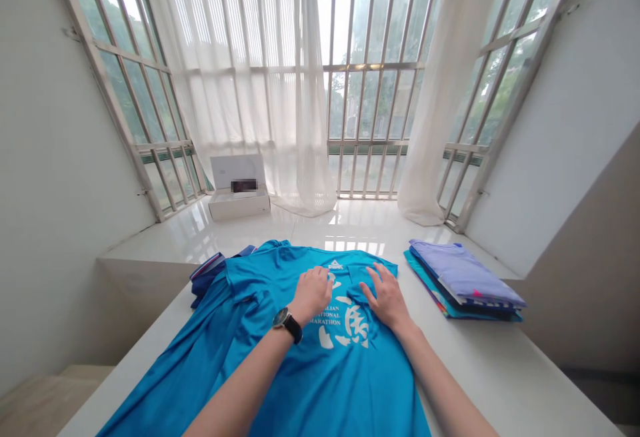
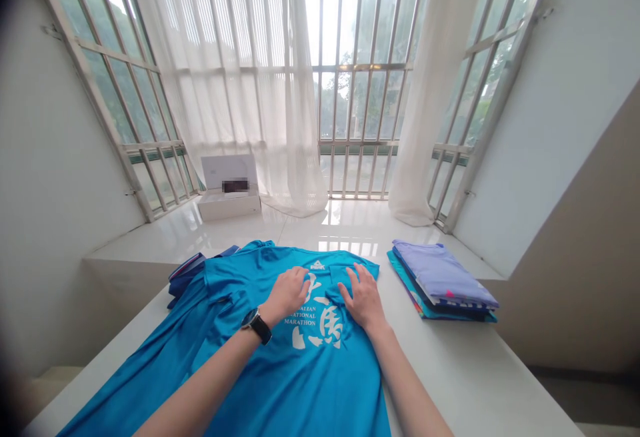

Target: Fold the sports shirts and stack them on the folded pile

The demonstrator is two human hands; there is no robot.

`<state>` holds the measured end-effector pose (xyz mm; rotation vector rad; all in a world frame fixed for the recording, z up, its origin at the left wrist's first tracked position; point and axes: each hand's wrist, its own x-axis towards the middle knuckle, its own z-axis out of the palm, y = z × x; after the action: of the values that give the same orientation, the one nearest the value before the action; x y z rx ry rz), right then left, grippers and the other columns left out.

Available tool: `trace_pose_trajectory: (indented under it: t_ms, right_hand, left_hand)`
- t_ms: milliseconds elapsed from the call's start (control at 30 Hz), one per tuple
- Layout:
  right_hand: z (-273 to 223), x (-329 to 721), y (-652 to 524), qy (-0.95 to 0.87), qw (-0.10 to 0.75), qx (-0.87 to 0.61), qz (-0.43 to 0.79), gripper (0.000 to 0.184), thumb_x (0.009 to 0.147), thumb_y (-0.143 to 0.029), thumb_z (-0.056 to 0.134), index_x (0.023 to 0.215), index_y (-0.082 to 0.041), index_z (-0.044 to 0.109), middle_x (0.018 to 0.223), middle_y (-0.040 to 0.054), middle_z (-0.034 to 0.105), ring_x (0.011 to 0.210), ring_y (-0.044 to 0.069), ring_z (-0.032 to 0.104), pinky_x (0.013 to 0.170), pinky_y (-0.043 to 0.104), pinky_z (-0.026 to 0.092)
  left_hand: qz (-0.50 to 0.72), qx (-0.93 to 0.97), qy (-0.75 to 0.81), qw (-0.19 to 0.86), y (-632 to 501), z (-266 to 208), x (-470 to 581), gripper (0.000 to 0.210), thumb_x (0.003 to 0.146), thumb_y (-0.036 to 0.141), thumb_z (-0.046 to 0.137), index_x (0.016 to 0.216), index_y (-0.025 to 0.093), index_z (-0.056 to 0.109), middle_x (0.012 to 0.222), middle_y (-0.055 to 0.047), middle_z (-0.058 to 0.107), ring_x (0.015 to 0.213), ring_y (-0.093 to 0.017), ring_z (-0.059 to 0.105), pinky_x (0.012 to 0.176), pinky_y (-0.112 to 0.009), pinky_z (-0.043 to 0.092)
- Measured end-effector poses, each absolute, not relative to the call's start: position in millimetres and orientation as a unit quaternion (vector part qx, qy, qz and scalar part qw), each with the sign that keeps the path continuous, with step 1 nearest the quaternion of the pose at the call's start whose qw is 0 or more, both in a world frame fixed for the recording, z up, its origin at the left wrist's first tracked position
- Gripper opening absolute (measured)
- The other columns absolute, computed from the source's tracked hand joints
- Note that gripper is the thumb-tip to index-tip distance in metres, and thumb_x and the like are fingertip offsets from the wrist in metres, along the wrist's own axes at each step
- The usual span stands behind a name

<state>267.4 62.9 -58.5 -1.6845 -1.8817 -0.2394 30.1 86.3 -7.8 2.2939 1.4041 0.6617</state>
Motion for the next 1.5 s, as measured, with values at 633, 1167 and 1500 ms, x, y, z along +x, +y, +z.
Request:
trace_pose_trajectory:
  t_ms: [633, 1167, 1500]
  right_hand:
    - [-50, 297, 57, -0.587, 0.415, -0.69, -0.076, 0.024, 0.093, -0.025, 0.042, 0.098, -0.02, 0.065, 0.102, 0.0106, 0.068, 0.098, 0.025, 0.059, 0.091, 0.039, 0.047]
    - [-70, 305, 71, -0.572, 0.333, -0.749, -0.025, 0.046, 0.097, -0.04, 0.039, 0.131, -0.018, 0.059, 0.133, 0.0155, 0.061, 0.123, 0.029, 0.054, 0.103, 0.045, 0.042]
    - [-67, 308, 76, -0.551, 0.283, -0.785, -0.009, 0.05, 0.098, -0.04, 0.035, 0.139, -0.017, 0.054, 0.141, 0.0147, 0.058, 0.129, 0.031, 0.051, 0.106, 0.045, 0.039]
  left_hand:
    - [0.25, 0.803, 0.474, 0.26, 160, -25, 112, 0.015, 0.08, 0.031, 0.067, 0.09, 0.021, 0.07, 0.098, -0.007, 0.07, 0.096, -0.026, 0.062, 0.087, -0.034, 0.047]
    - [0.288, 0.759, 0.498, 0.306, 170, -21, 104, 0.029, 0.097, 0.022, 0.046, 0.124, 0.019, 0.055, 0.079, -0.004, 0.066, 0.077, -0.022, 0.064, 0.078, -0.03, 0.047]
    - [0.22, 0.76, 0.453, 0.412, 175, -8, 78, 0.027, 0.09, 0.025, 0.051, 0.108, 0.014, 0.068, 0.098, -0.009, 0.07, 0.06, -0.016, 0.064, 0.058, -0.026, 0.051]
